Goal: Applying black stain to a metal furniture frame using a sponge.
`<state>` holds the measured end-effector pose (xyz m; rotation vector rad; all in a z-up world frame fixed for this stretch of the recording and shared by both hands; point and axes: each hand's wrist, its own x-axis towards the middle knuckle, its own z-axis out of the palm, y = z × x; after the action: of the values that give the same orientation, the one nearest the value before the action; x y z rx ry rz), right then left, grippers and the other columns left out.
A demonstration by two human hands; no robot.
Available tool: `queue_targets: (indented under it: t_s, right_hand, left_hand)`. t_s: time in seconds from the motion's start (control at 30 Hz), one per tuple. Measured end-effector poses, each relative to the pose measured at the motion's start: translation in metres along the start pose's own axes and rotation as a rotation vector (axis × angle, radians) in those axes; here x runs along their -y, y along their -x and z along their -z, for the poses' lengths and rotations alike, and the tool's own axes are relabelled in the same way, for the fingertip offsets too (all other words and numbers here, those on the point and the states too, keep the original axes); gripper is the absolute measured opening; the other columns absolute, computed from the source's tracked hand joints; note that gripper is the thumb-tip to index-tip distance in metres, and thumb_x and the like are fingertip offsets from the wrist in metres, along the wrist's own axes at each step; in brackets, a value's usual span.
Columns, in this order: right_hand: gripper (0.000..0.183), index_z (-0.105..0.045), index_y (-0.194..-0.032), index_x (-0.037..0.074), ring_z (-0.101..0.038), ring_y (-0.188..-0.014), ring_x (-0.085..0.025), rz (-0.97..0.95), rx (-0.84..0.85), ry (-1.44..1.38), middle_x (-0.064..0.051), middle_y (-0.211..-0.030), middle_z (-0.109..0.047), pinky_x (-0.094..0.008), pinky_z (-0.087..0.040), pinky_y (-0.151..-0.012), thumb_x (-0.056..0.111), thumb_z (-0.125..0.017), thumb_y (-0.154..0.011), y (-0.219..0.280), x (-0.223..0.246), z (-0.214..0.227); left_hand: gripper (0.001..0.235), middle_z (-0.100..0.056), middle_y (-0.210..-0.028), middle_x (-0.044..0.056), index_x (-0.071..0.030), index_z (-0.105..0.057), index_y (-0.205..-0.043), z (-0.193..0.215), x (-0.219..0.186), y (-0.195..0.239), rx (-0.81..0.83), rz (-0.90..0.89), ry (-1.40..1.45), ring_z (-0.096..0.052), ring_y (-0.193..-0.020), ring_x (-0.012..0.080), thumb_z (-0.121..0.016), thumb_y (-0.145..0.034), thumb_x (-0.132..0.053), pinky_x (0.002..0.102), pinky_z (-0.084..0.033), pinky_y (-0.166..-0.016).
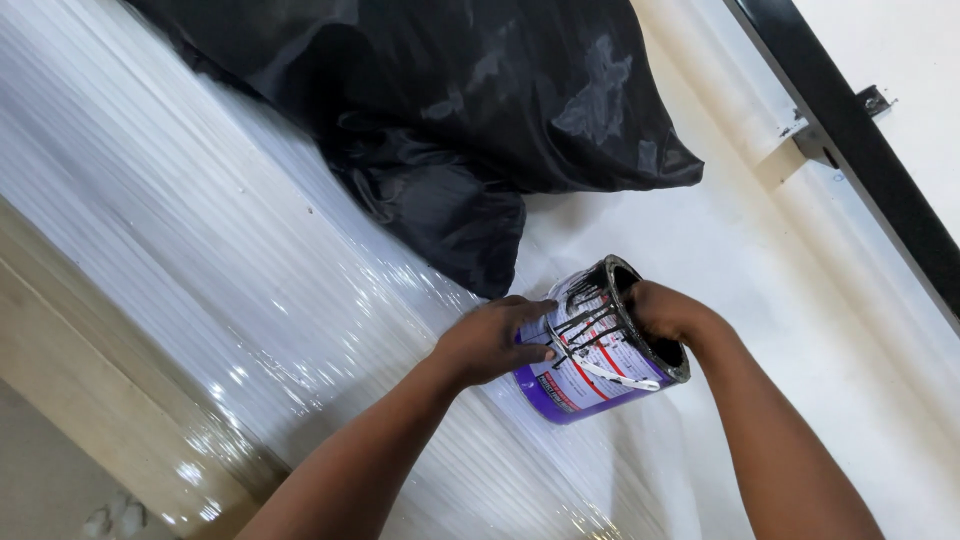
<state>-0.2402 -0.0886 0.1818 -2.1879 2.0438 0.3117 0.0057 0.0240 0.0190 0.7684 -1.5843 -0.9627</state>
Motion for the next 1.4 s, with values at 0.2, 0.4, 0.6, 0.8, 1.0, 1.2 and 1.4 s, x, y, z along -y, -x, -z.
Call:
queue_targets:
  t_s: [0.2,0.4,0.6,0.8,1.0,1.2,1.4]
  right_hand:
    - [0.032,-0.072,-0.105,-0.008,-0.076,-0.090,-0.047,0.049,-0.010,0.162,-0.030,-0.089,-0.076,-0.047,-0.060,-0.075,0.015,-0.066,-0.084,-0.015,-0.008,0.007]
    - [0.035,-0.067,-0.103,-0.019,-0.072,-0.087,-0.051,0.261,0.112,0.223,-0.039,-0.087,-0.071,-0.053,-0.059,-0.081,0.009,-0.074,-0.082,-0.020,-0.006,0.011]
    - [0.035,-0.067,-0.097,-0.023,-0.070,-0.072,-0.043,0.478,0.205,0.205,-0.040,-0.073,-0.065,-0.048,-0.060,-0.069,0.007,-0.075,-0.081,-0.028,-0.020,0.009]
    - [0.021,-0.079,-0.086,-0.007,-0.053,-0.040,-0.026,0.101,0.131,-0.271,-0.016,-0.054,-0.061,-0.033,-0.041,-0.040,0.002,-0.061,-0.078,0.002,0.002,0.009]
    - [0.014,-0.069,-0.080,0.001,-0.040,-0.040,-0.014,0.037,-0.035,-0.625,-0.007,-0.052,-0.043,-0.024,-0.027,-0.041,0.007,-0.057,-0.083,0.018,-0.018,0.053]
    - [0.014,-0.069,-0.072,0.002,-0.040,-0.035,-0.009,0.026,-0.050,-0.749,-0.004,-0.048,-0.044,-0.021,-0.029,-0.037,0.010,-0.059,-0.079,0.044,0.001,0.051]
    - [0.015,-0.064,-0.069,0.002,-0.037,-0.036,-0.011,0.049,-0.010,-0.659,-0.005,-0.048,-0.042,-0.023,-0.026,-0.036,0.009,-0.058,-0.081,0.040,0.000,0.044]
  left_hand:
    - [0.059,-0.063,-0.136,0.023,-0.012,-0.056,-0.148,0.000,-0.008,0.002,-0.005,0.042,-0.009,-0.063,-0.125,0.0410,-0.074,-0.093,-0.025,0.050,-0.055,-0.099]
    - [0.061,-0.064,-0.136,0.021,-0.014,-0.055,-0.149,-0.002,-0.005,0.001,-0.014,0.056,-0.026,-0.063,-0.125,0.0408,-0.074,-0.092,-0.026,0.050,-0.055,-0.099]
    - [0.063,-0.065,-0.135,0.018,-0.014,-0.056,-0.149,-0.005,-0.001,-0.002,-0.023,0.066,-0.033,-0.063,-0.126,0.0382,-0.075,-0.091,-0.027,0.048,-0.055,-0.102]
    - [0.061,-0.065,-0.136,0.018,-0.015,-0.056,-0.149,-0.003,-0.002,0.000,-0.025,0.065,-0.029,-0.062,-0.127,0.0380,-0.074,-0.092,-0.026,0.049,-0.053,-0.104]
    - [0.059,-0.065,-0.137,0.018,-0.014,-0.055,-0.150,0.000,-0.013,0.004,-0.007,0.074,-0.046,-0.061,-0.130,0.0367,-0.072,-0.094,-0.022,0.048,-0.051,-0.107]
    - [0.061,-0.065,-0.138,0.017,-0.014,-0.054,-0.150,0.000,-0.009,0.003,-0.005,0.078,-0.032,-0.061,-0.130,0.0367,-0.073,-0.093,-0.026,0.048,-0.051,-0.107]
    - [0.061,-0.064,-0.138,0.018,-0.014,-0.055,-0.150,-0.003,-0.002,0.000,-0.013,0.057,-0.014,-0.060,-0.130,0.0381,-0.072,-0.093,-0.027,0.050,-0.051,-0.108]
